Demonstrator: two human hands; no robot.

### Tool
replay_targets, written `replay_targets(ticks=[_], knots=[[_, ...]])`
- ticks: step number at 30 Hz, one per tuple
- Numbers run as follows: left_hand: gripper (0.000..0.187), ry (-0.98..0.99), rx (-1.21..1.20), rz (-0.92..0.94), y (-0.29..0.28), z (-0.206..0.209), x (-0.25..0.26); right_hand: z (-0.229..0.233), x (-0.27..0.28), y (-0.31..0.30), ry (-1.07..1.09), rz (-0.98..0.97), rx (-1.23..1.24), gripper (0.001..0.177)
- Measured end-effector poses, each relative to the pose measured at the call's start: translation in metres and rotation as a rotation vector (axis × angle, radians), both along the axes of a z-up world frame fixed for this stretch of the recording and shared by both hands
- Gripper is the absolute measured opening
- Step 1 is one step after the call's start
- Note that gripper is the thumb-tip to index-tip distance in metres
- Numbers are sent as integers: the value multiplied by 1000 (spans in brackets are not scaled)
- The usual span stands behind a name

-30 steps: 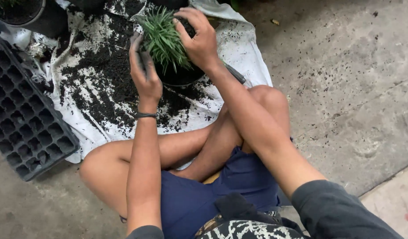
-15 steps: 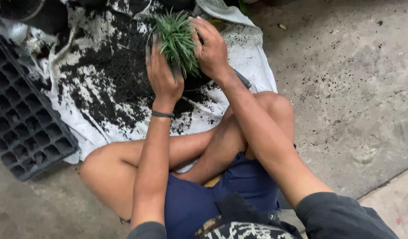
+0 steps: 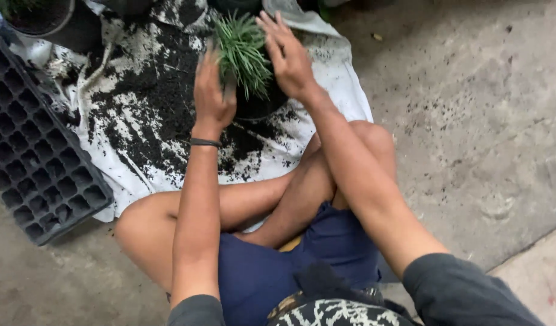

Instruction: Transplanting small seedlings into individual plastic pots using soil and a hand trowel.

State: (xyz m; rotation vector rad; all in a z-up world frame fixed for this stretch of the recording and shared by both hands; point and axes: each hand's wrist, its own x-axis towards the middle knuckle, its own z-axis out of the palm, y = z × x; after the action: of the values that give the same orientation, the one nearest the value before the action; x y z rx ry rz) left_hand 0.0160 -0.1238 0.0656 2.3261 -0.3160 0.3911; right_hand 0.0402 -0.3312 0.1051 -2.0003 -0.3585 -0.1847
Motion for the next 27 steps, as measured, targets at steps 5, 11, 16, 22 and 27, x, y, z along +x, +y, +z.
replay_targets(ticks=[5, 11, 16, 22, 27], knots=[[53, -120, 50, 67, -5, -24, -1, -23, -6, 7, -12, -83, -500, 48], [49, -105, 55, 82, -9, -23, 1, -34, -51, 37, -66, -296, -342, 52], [49, -124, 27, 52, -6, -33, 5, -42, -79, 64, -97, -295, -327, 92], [58, -84, -5, 37, -2, -22, -6, -33, -78, 31, -5, -46, -226, 102], [75, -90, 23, 213, -16, -24, -35, -8, -17, 5, 18, -52, 34, 57]])
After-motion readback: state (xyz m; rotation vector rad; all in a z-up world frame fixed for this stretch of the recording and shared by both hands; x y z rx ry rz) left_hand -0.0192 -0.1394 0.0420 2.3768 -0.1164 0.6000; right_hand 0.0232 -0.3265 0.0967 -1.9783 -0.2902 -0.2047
